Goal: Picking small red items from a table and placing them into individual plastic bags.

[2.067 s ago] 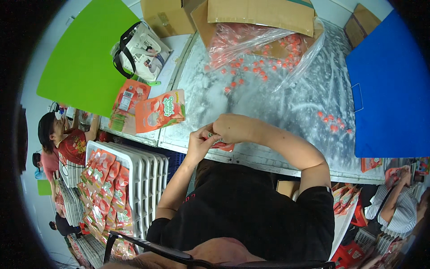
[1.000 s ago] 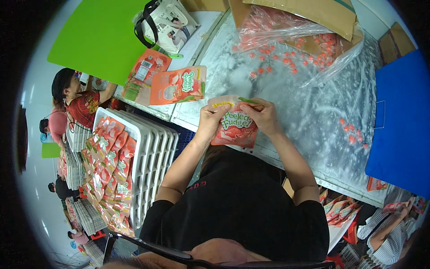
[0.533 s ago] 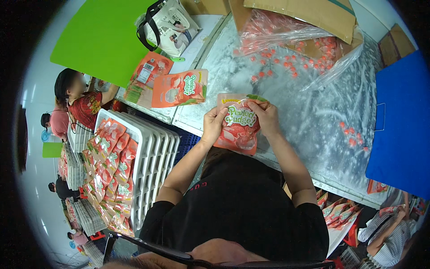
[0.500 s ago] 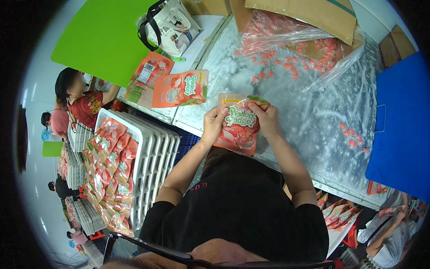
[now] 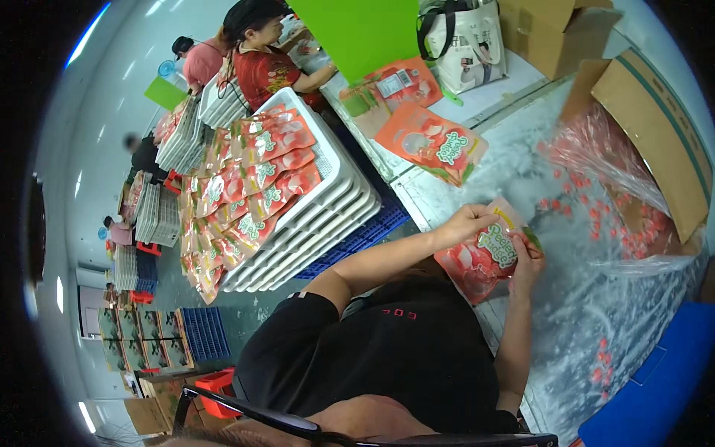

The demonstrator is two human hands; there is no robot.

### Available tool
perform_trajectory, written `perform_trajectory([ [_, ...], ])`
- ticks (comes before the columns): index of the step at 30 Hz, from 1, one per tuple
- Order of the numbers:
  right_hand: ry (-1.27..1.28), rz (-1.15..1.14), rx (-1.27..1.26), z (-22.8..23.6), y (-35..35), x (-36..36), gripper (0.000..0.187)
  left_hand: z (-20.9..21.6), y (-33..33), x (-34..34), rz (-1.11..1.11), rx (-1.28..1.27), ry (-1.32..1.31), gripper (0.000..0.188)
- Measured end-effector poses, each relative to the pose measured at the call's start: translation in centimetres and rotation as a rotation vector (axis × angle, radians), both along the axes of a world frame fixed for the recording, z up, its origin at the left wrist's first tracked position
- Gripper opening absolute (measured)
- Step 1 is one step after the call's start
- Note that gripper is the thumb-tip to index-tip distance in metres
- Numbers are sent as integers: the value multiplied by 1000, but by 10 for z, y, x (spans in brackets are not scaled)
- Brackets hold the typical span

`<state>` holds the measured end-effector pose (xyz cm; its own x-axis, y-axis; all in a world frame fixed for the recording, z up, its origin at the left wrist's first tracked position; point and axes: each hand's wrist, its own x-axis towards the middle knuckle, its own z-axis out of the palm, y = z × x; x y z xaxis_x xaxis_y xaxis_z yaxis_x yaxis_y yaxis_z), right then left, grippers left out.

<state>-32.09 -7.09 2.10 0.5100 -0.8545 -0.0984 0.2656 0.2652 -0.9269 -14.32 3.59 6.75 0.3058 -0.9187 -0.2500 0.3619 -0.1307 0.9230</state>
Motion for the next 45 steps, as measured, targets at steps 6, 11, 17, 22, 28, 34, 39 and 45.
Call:
perform_trajectory([
  [6, -31, 54, 69, -4, 3, -1, 19, -32, 4, -3, 158, 20, -91, 30],
  [11, -115, 100, 145, 8, 11, 16, 22, -15, 27, 6, 223, 67, -69, 31],
  [17, -248, 313, 274, 57, 9, 36, 40, 61, 91, 65, 730, 26, -573, 43],
  [22, -2, 271, 189, 27, -22, 16, 36, 90, 242, 182, 1495, -190, -698, 33],
  [28, 97, 213, 237, -8, -40, -11, 26, 41, 347, 208, 1859, 774, -1597, 59],
  [34, 158, 91, 190, -21, -57, -34, 25, 76, 279, 227, 606, 1134, -2102, 64],
  [39, 220, -52, 47, -29, -76, -45, 23, 37, 267, 255, 588, 1309, -1826, 66],
  [45, 705, -474, -1027, -15, -177, -44, 34, 57, 249, 225, 813, 1078, -2140, 52],
])
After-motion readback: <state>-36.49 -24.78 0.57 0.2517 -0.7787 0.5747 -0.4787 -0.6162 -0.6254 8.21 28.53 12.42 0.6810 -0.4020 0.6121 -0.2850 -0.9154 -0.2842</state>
